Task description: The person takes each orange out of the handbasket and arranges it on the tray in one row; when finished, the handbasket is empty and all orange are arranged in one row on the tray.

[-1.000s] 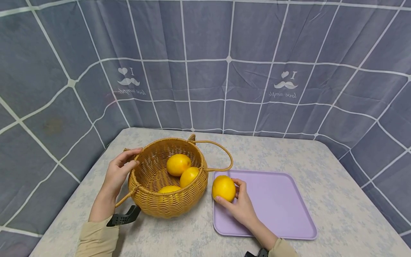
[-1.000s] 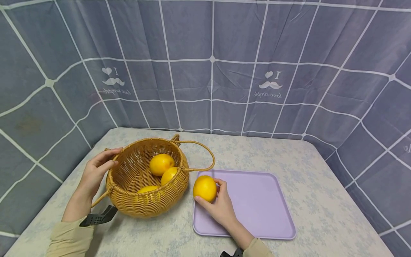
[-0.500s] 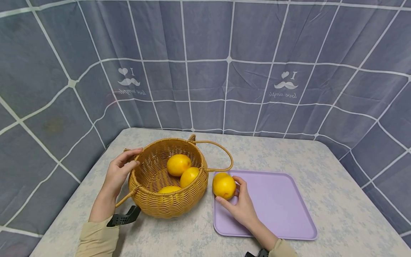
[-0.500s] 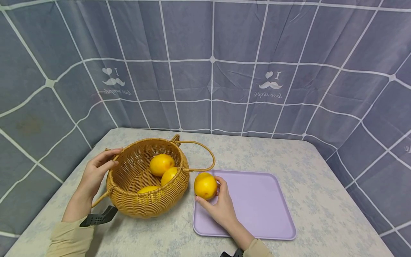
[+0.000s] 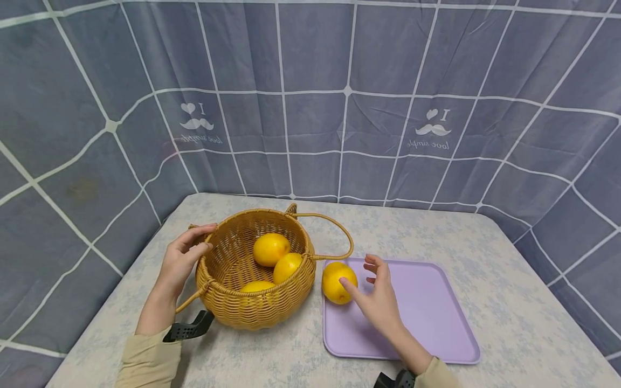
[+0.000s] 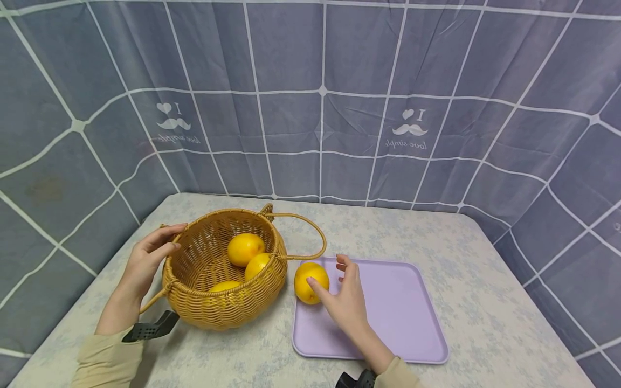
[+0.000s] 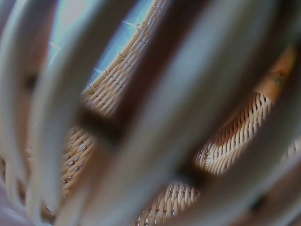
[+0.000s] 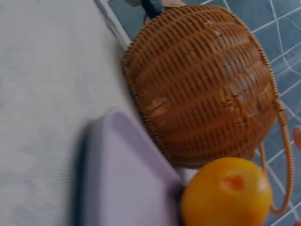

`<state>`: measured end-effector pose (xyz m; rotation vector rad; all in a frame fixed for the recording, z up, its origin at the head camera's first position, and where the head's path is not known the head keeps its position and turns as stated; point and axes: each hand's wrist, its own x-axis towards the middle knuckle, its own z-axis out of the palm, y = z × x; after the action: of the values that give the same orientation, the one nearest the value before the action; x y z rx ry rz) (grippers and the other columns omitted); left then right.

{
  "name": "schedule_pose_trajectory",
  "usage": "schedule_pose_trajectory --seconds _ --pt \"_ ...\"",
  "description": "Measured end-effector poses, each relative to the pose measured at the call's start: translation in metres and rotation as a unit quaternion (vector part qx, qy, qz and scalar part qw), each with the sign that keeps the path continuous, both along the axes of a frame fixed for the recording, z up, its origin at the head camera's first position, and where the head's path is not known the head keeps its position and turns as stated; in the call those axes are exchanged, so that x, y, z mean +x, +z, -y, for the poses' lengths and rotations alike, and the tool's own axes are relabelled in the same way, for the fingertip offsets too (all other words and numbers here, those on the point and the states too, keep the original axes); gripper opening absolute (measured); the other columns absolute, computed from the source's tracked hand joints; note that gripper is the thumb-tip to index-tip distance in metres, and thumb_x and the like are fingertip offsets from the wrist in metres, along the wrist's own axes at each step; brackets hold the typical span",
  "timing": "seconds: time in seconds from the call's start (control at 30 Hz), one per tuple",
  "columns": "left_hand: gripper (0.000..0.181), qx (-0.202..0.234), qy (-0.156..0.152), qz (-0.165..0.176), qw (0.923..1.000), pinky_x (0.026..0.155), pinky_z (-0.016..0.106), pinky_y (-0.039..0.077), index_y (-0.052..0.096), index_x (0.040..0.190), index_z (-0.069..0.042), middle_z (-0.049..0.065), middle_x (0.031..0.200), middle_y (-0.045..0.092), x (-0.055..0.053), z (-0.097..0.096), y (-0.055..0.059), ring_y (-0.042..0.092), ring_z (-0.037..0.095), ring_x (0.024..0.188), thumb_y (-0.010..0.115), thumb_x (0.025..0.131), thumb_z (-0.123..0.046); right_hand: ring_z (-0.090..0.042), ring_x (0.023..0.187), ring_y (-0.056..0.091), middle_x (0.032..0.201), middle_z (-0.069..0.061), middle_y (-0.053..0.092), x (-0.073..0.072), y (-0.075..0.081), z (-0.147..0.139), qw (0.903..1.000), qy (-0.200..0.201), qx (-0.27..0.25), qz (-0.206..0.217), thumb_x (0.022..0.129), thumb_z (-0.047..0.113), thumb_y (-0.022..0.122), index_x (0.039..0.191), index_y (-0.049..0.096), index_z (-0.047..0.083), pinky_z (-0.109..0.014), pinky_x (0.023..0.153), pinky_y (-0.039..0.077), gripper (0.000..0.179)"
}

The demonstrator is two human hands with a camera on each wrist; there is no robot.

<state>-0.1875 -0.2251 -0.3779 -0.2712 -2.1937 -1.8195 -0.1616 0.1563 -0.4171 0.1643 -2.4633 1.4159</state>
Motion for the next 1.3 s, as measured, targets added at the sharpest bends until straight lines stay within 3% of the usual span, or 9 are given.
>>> schedule_pose_trajectory --seconds 0.17,0.33,0.6,0.73,0.9,1.03,1.3 --pt "0.034 0.000 0.000 -0.001 1.0000 0.087 0.014 0.041 0.053 0.128 0.003 -0.010 0.125 0.053 0.000 0.000 0.000 0.044 0.006 0.116 0.053 0.095 -0.006 -0.026 0.119 0.045 0.132 -0.011 0.040 -0.011 0.030 -0.002 0.9987 0.019 -0.022 -0.043 0.082 0.025 0.074 0.136 0.032 0.006 -0.042 0.093 0.041 0.071" --pt "0.034 -0.005 0.001 -0.004 1.0000 0.087 0.013 0.040 0.053 0.127 0.004 -0.010 0.125 0.053 0.000 0.000 0.001 0.044 0.005 0.116 0.053 0.095 -0.006 -0.027 0.121 0.043 0.134 -0.013 0.039 -0.028 0.066 0.006 0.9942 0.069 -0.032 -0.076 0.085 0.020 0.071 0.138 0.029 0.006 -0.043 0.094 0.040 0.069" --pt "0.034 -0.004 0.003 -0.002 1.0000 0.087 0.014 0.041 0.053 0.128 0.003 -0.011 0.125 0.054 0.001 0.001 0.000 0.045 0.005 0.115 0.054 0.095 -0.007 -0.024 0.123 0.040 0.136 -0.012 0.036 -0.057 0.119 0.038 0.9856 0.160 -0.003 -0.054 0.090 0.030 0.064 0.141 0.023 0.011 -0.043 0.094 0.041 0.069" --pt "0.034 -0.003 0.004 -0.004 1.0000 0.086 0.014 0.041 0.053 0.128 0.003 -0.011 0.124 0.054 0.001 0.001 0.000 0.045 0.005 0.114 0.054 0.095 -0.008 -0.023 0.124 0.040 0.138 -0.012 0.036 -0.069 0.138 0.060 0.9807 0.195 -0.004 -0.014 0.090 0.034 0.062 0.142 0.023 0.013 -0.043 0.097 0.041 0.069" --pt "0.034 -0.002 0.005 -0.007 1.0000 0.086 0.014 0.041 0.053 0.127 0.005 -0.013 0.123 0.054 0.001 0.001 0.000 0.045 0.005 0.114 0.053 0.095 -0.006 -0.024 0.123 0.042 0.138 -0.008 0.037 -0.083 0.156 0.088 0.9754 0.212 -0.016 0.057 0.088 0.042 0.062 0.142 0.023 0.021 -0.044 0.096 0.041 0.070" --pt "0.034 -0.002 0.005 -0.007 1.0000 0.086 0.014 0.041 0.053 0.127 0.005 -0.013 0.123 0.054 0.001 0.000 0.000 0.046 0.006 0.113 0.053 0.095 -0.006 -0.025 0.124 0.043 0.137 -0.007 0.038 -0.093 0.165 0.108 0.9716 0.220 -0.027 0.084 0.088 0.043 0.063 0.142 0.024 0.021 -0.043 0.098 0.040 0.071" --pt "0.033 0.003 0.000 -0.009 0.9999 0.086 0.014 0.042 0.053 0.127 0.005 -0.014 0.122 0.054 0.001 -0.001 -0.001 0.046 0.005 0.114 0.053 0.095 -0.006 -0.022 0.115 0.051 0.135 -0.007 0.041 -0.104 0.165 0.143 0.9584 0.248 -0.044 0.135 0.087 0.042 0.064 0.141 0.026 0.020 -0.036 0.091 0.046 0.070"
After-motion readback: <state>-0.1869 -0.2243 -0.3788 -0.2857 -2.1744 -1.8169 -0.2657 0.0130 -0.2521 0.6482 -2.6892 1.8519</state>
